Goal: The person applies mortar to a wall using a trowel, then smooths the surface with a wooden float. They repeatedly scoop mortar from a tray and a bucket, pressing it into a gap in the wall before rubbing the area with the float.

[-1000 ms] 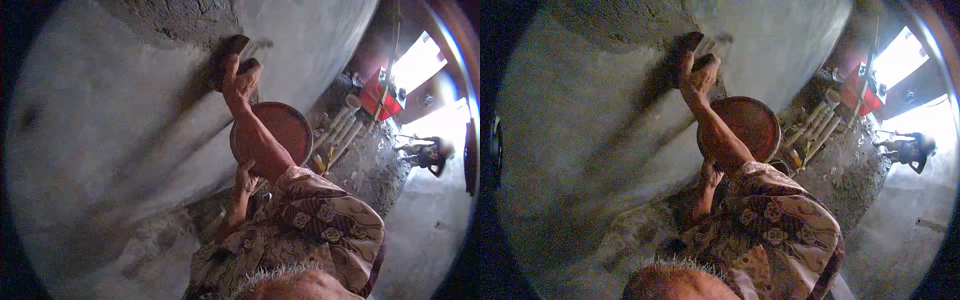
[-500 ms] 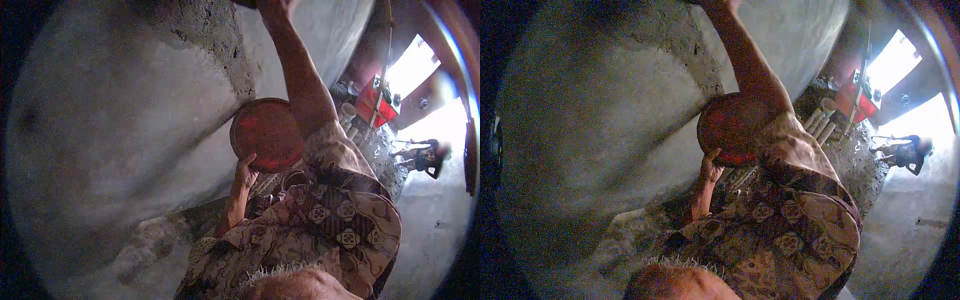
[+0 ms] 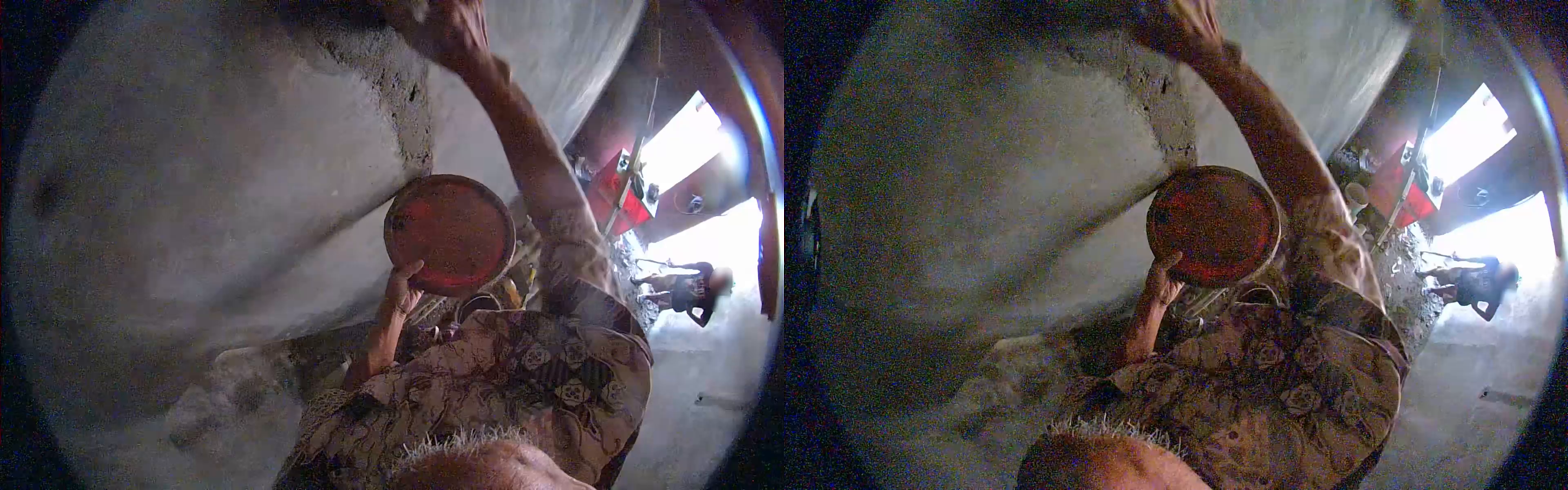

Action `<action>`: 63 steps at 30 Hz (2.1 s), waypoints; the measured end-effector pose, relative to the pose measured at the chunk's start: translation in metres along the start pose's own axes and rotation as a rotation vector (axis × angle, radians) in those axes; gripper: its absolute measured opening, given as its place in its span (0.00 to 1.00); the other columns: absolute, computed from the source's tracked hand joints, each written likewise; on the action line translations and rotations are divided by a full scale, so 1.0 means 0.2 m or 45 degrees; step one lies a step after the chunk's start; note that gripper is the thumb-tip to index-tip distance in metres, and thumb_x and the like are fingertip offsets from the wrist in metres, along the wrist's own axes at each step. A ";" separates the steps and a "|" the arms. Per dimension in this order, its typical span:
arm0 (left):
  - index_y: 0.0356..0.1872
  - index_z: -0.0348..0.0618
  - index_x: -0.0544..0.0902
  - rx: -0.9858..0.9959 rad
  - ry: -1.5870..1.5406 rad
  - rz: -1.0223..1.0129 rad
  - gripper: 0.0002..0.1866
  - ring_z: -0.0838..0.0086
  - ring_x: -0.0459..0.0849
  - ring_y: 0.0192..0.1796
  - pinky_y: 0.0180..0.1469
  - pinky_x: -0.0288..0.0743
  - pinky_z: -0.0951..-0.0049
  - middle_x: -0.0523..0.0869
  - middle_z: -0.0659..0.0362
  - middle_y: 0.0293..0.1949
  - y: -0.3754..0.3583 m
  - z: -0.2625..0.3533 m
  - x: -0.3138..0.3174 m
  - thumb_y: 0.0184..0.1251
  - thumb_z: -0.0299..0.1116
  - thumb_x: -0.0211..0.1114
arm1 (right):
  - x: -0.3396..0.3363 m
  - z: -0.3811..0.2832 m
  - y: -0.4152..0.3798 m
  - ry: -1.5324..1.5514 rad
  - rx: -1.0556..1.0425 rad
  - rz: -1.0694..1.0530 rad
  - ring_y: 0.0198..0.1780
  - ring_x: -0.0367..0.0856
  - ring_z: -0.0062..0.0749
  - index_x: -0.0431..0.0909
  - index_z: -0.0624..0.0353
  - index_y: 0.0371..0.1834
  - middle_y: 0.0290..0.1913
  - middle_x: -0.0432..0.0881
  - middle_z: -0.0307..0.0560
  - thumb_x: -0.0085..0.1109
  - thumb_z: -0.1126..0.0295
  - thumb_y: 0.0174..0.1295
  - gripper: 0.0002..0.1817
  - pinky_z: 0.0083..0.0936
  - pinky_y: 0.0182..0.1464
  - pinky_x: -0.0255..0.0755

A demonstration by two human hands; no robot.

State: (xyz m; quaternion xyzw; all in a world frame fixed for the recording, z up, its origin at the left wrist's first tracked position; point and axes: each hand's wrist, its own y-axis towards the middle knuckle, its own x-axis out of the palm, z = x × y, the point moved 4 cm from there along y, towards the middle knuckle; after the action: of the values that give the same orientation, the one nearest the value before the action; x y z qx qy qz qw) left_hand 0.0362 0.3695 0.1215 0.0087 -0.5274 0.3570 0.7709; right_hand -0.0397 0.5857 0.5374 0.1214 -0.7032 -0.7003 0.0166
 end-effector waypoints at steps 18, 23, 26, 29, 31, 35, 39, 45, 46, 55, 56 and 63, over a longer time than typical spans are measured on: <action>0.66 0.37 0.63 -0.052 -0.059 -0.016 0.34 0.56 0.75 0.62 0.64 0.73 0.55 0.73 0.50 0.62 0.00 -0.01 0.04 0.57 0.23 0.66 | 0.14 0.03 -0.82 0.076 0.044 -0.089 0.44 0.78 0.54 0.70 0.66 0.53 0.45 0.77 0.59 0.75 0.60 0.47 0.34 0.42 0.44 0.75; 0.65 0.39 0.66 -0.075 0.014 0.216 0.33 0.56 0.75 0.62 0.63 0.73 0.53 0.73 0.51 0.62 -0.04 -0.01 0.05 0.56 0.21 0.66 | 0.06 -0.05 -0.51 0.147 0.235 0.029 0.44 0.77 0.55 0.71 0.65 0.50 0.45 0.77 0.59 0.75 0.60 0.47 0.31 0.43 0.43 0.74; 0.64 0.40 0.67 -0.099 0.022 0.221 0.32 0.56 0.74 0.62 0.64 0.72 0.52 0.74 0.53 0.61 0.03 -0.05 -0.07 0.56 0.21 0.66 | 0.05 -0.12 -0.04 0.133 -0.044 0.175 0.45 0.72 0.57 0.69 0.66 0.51 0.44 0.73 0.58 0.67 0.61 0.53 0.27 0.46 0.47 0.69; 0.64 0.40 0.67 -0.064 0.006 0.108 0.32 0.57 0.74 0.61 0.64 0.72 0.54 0.75 0.54 0.60 0.02 -0.04 -0.02 0.56 0.22 0.67 | 0.10 -0.21 0.23 0.168 -0.119 0.192 0.44 0.70 0.59 0.68 0.67 0.51 0.41 0.70 0.60 0.65 0.61 0.55 0.27 0.48 0.46 0.67; 0.64 0.40 0.67 -0.031 0.017 0.117 0.32 0.57 0.75 0.60 0.63 0.72 0.55 0.75 0.54 0.59 0.00 -0.03 0.00 0.56 0.22 0.68 | 0.12 -0.23 0.24 0.195 -0.122 0.195 0.42 0.70 0.58 0.68 0.67 0.50 0.40 0.70 0.60 0.65 0.61 0.56 0.26 0.48 0.45 0.66; 0.64 0.40 0.66 -0.027 0.034 0.070 0.34 0.57 0.74 0.61 0.64 0.71 0.55 0.74 0.53 0.60 0.05 -0.05 -0.08 0.55 0.25 0.69 | 0.11 -0.22 0.05 0.205 -0.190 0.151 0.41 0.70 0.58 0.68 0.68 0.51 0.41 0.70 0.62 0.64 0.63 0.55 0.26 0.48 0.43 0.67; 0.59 0.39 0.72 -0.100 0.074 0.213 0.26 0.60 0.82 0.53 0.56 0.80 0.59 0.81 0.54 0.52 -0.02 -0.02 0.03 0.58 0.26 0.67 | 0.11 -0.20 -0.17 0.159 -0.208 0.159 0.41 0.71 0.59 0.69 0.71 0.51 0.43 0.72 0.62 0.64 0.67 0.53 0.25 0.48 0.41 0.68; 0.64 0.39 0.66 -0.200 0.108 0.225 0.34 0.55 0.75 0.61 0.64 0.72 0.48 0.73 0.50 0.61 0.08 -0.09 -0.19 0.55 0.26 0.69 | 0.09 -0.16 -0.38 0.127 -0.006 -0.013 0.42 0.74 0.61 0.69 0.70 0.51 0.47 0.73 0.65 0.65 0.71 0.49 0.26 0.46 0.42 0.72; 0.64 0.39 0.66 -0.203 0.107 0.231 0.34 0.55 0.75 0.61 0.64 0.72 0.48 0.73 0.50 0.61 0.07 -0.10 -0.19 0.55 0.26 0.69 | 0.10 -0.16 -0.40 0.128 -0.001 -0.016 0.42 0.74 0.61 0.69 0.70 0.51 0.47 0.73 0.65 0.65 0.71 0.49 0.26 0.46 0.42 0.72; 0.57 0.42 0.73 -0.094 0.137 0.232 0.29 0.62 0.82 0.51 0.52 0.79 0.58 0.80 0.55 0.52 0.06 -0.09 -0.17 0.53 0.30 0.72 | 0.19 0.01 -0.83 0.062 0.228 0.013 0.43 0.77 0.55 0.70 0.65 0.49 0.44 0.77 0.58 0.75 0.62 0.47 0.30 0.41 0.44 0.73; 0.56 0.42 0.74 -0.151 0.214 0.227 0.28 0.62 0.82 0.50 0.53 0.79 0.58 0.80 0.56 0.52 0.07 -0.09 -0.22 0.52 0.30 0.72 | 0.20 0.02 -0.91 0.067 0.332 -0.010 0.43 0.77 0.55 0.70 0.65 0.49 0.44 0.76 0.58 0.74 0.63 0.47 0.29 0.41 0.44 0.73; 0.55 0.43 0.75 -0.324 0.233 0.479 0.28 0.64 0.80 0.53 0.52 0.79 0.64 0.79 0.57 0.54 0.01 -0.09 -0.14 0.51 0.34 0.74 | 0.19 -0.01 -1.33 0.098 0.722 -0.196 0.47 0.75 0.55 0.69 0.64 0.51 0.46 0.74 0.57 0.74 0.63 0.47 0.31 0.43 0.50 0.70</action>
State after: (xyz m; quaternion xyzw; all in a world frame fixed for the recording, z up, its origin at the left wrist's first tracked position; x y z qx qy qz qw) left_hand 0.0445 0.3625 0.0909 -0.2193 -0.4884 0.4243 0.7303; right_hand -0.0361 0.5787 0.2681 0.2006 -0.8584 -0.4700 -0.0443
